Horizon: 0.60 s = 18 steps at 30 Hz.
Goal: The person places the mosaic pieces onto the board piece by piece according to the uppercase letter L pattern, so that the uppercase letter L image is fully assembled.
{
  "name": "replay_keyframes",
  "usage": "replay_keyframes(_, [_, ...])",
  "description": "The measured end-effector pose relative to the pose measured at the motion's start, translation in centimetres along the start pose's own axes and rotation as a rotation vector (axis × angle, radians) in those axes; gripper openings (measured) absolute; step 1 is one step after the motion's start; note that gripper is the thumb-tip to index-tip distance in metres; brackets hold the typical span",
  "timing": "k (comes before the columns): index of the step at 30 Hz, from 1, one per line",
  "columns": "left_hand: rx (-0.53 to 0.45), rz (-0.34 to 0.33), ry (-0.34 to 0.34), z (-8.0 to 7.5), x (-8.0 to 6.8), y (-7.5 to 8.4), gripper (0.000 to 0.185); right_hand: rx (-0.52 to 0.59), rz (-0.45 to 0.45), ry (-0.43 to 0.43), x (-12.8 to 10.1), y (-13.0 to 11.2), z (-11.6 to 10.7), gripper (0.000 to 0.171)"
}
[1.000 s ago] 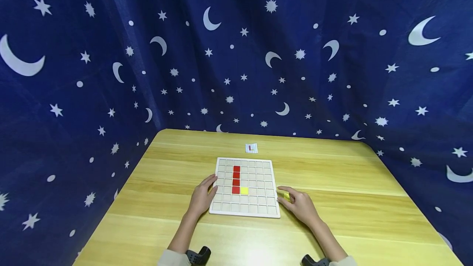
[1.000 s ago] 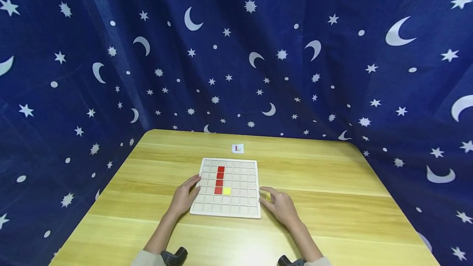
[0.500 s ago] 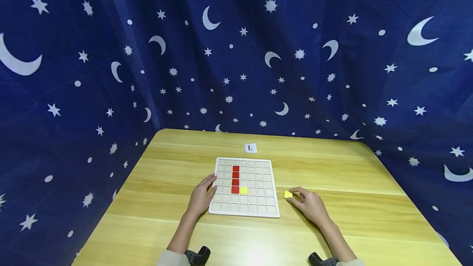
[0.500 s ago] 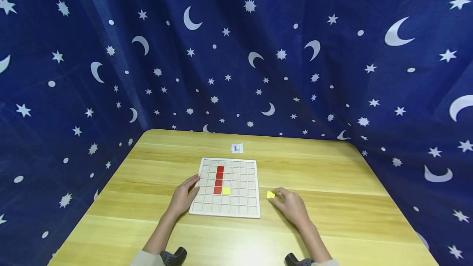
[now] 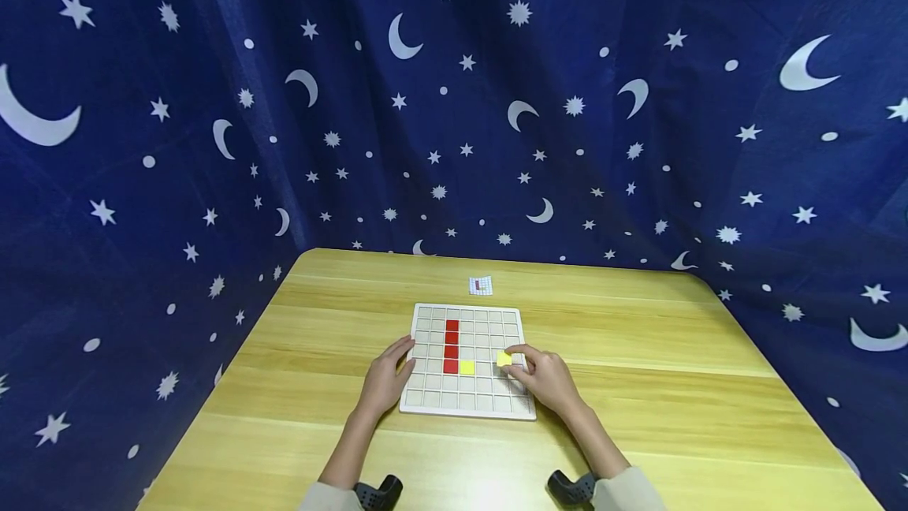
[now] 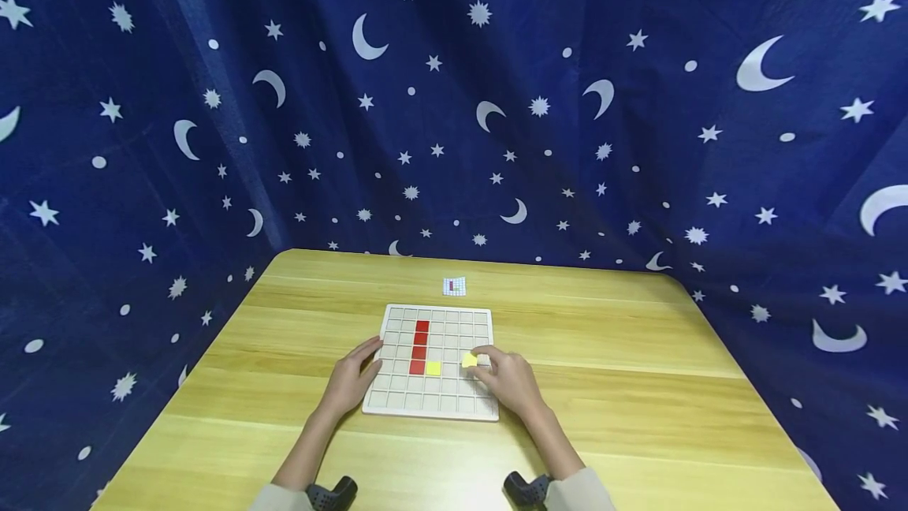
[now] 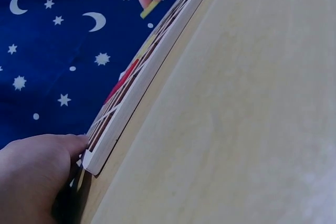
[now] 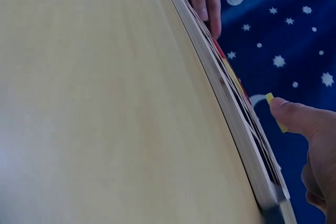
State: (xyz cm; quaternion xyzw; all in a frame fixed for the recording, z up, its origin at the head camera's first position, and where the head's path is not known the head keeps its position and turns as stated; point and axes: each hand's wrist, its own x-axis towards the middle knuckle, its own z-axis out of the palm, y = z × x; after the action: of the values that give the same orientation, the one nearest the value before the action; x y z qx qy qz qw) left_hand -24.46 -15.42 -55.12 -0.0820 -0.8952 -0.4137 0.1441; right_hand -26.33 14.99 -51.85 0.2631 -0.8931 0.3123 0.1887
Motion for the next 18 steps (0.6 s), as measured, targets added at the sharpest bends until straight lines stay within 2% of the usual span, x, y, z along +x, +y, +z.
replay_keyframes(6, [-0.005,0.006,-0.002,0.1,0.0,0.0,0.037,0.014,-0.001,-0.084,0.6,-1.1,1.5,0.025])
replay_keyframes(18, [0.002,-0.004,-0.003,-0.1,0.0,0.1,0.037,0.023,-0.012,-0.086,0.7,-1.9,2.3,0.023])
